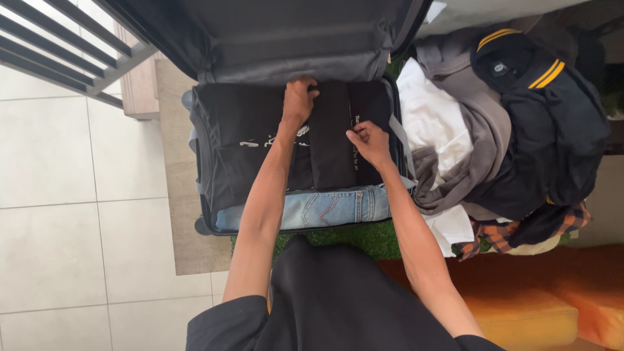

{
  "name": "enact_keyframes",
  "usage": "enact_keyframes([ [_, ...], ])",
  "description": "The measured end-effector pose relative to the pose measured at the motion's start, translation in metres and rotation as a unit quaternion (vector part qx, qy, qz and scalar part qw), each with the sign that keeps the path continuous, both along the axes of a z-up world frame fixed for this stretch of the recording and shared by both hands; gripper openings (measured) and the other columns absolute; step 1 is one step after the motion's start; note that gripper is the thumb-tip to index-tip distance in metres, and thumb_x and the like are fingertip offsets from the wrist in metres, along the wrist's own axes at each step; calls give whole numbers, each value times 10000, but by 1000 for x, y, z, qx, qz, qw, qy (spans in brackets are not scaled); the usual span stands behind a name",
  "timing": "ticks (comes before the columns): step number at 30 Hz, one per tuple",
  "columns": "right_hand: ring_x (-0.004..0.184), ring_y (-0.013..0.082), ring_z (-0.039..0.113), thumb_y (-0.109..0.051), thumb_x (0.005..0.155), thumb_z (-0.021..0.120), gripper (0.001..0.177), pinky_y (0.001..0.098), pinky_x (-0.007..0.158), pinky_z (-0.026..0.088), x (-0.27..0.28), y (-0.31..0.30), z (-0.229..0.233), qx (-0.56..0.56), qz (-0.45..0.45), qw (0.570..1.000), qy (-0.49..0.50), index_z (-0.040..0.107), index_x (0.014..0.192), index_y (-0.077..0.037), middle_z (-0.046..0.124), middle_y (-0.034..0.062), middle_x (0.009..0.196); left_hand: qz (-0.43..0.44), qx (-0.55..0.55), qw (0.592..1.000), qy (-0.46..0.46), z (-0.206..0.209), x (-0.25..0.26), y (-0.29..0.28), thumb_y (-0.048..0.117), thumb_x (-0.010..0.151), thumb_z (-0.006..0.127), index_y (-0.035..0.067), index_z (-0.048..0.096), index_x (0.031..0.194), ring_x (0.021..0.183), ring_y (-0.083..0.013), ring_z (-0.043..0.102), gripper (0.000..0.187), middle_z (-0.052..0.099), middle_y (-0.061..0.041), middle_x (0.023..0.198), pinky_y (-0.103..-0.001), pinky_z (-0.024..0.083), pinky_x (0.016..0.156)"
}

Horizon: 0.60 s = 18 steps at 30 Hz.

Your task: The person folds several shirts, a hoodie, and a pair of jeans by hand and places them into an open suitcase.

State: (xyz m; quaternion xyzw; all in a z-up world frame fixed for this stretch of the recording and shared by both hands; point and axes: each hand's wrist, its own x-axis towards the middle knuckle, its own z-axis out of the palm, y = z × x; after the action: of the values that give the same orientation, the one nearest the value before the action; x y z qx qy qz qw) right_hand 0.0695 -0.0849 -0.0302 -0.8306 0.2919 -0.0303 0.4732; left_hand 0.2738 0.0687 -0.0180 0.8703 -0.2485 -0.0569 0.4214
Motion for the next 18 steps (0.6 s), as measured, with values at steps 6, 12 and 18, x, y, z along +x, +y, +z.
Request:
enact_keyframes([
  [6, 653, 102, 696, -288, 890, 806, 320, 260, 608, 568, -6, 4, 14, 69, -43, 997, 15, 716, 1036, -18, 751, 45, 776, 39, -54, 998, 5, -6, -7, -8, 65, 847, 776, 16, 765, 943, 918, -405, 701, 109, 706, -199, 996, -475, 540, 774],
  [12, 634, 106, 682, -341, 952, 776, 376, 280, 580, 555, -33, 24, 11, 136, -51, 985, 97, 726, 1056, 17, 734, 58, 749, 119, -67, 982, -128, -24, -26, -24, 61, 863, 761, 34, 775, 934, 855, -328, 671, 76, 693, -119, 914, -454, 534, 758],
  [18, 766, 132, 681, -286, 863, 844, 506, 278, 687, 534, -58, 33, 22, 210, 7, 972, 103, 682, 1208, 47, 749, 81, 837, 172, -23, 967, -189, -10, -31, -27, 122, 892, 766, 94, 767, 952, 892, -252, 655, 66, 704, -27, 923, -418, 488, 809],
])
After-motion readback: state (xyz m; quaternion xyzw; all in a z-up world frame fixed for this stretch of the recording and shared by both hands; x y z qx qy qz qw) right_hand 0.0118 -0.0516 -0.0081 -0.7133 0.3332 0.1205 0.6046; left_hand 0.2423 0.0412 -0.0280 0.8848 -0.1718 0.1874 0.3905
